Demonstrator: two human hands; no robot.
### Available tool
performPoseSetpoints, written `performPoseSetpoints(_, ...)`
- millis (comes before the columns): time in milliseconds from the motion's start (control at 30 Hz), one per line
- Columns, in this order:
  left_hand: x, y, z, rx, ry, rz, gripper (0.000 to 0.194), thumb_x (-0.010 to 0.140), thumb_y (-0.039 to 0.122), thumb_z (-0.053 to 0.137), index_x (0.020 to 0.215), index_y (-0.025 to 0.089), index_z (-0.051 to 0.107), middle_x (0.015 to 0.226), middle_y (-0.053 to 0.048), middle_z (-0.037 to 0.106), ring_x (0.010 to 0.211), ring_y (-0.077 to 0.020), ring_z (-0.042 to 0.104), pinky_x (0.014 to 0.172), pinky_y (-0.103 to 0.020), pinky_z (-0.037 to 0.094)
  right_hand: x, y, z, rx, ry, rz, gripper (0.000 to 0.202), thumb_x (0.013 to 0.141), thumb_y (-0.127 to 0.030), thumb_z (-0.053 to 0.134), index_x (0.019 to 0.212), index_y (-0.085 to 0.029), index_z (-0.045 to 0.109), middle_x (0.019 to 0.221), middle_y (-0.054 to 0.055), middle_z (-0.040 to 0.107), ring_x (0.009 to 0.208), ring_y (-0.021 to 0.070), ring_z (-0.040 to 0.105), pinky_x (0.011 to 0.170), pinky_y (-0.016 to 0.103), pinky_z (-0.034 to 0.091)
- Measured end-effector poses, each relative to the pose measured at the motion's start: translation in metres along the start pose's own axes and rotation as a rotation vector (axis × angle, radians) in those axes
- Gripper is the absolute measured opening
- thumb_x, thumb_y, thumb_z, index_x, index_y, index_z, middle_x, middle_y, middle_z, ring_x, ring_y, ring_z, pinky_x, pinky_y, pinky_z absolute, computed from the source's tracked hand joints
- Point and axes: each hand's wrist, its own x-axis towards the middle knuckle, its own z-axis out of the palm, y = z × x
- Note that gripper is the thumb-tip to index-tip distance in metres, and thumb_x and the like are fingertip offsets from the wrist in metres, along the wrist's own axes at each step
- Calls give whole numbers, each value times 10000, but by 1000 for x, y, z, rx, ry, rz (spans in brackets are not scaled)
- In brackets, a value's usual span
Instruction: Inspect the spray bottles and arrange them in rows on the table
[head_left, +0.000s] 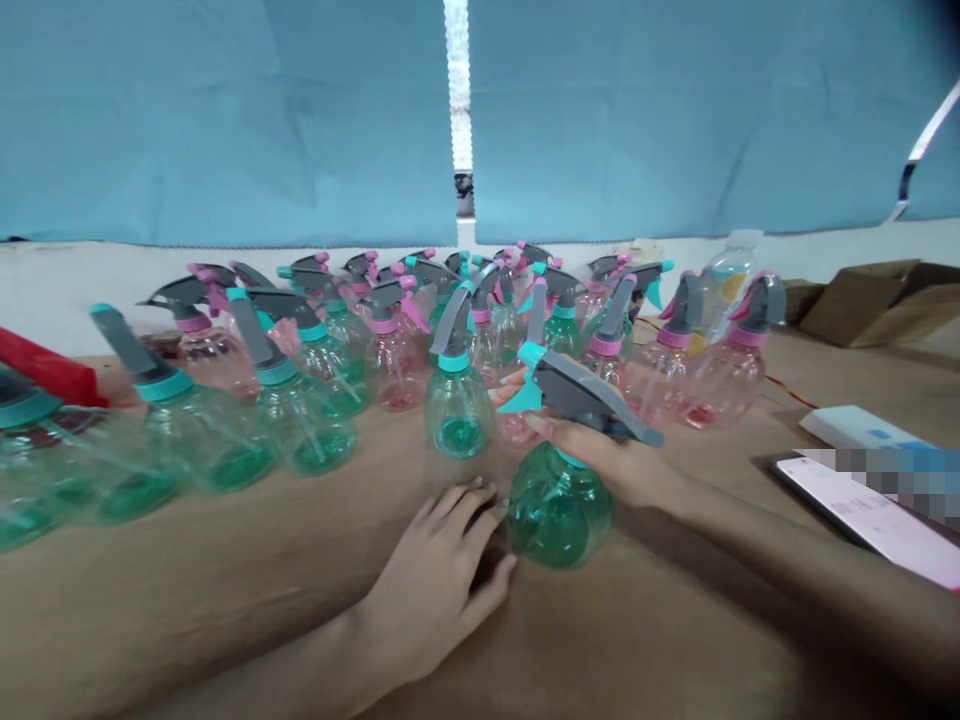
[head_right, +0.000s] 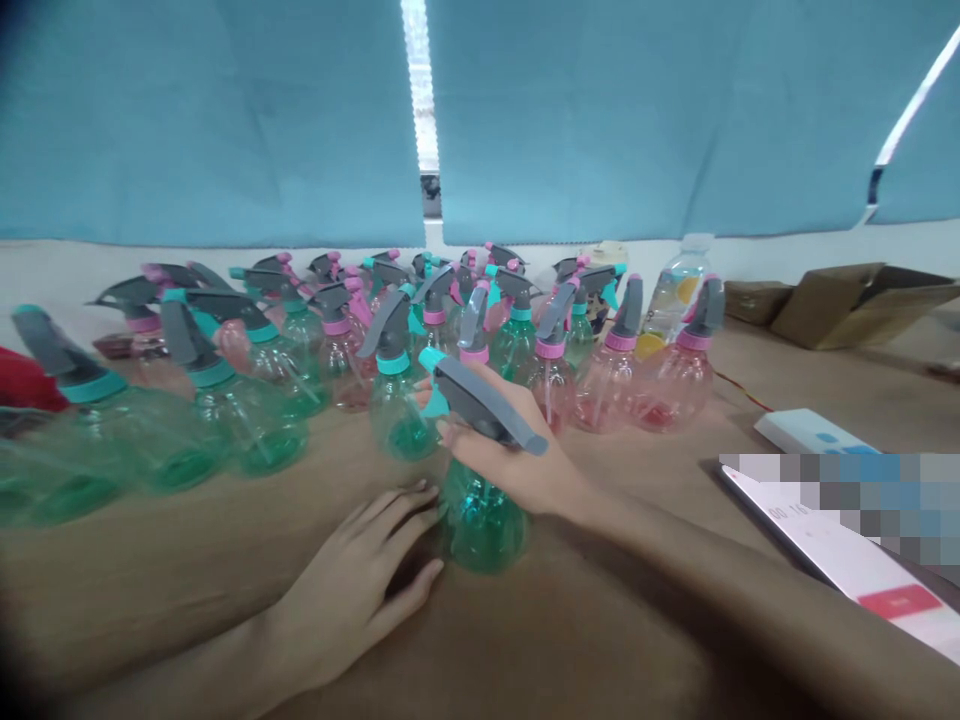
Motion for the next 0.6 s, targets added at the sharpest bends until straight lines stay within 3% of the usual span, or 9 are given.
performPoseSetpoints(600,-2,1,-2,-24,-15,-22,322,889,271,553,1186,146,561,1266,-122,584,1191,-291,513,983,-476,443,-1,0,5,101,-12,-18,240,804,-310,600,1035,-268,647,768,-14,635,634,160,574,580,301,462)
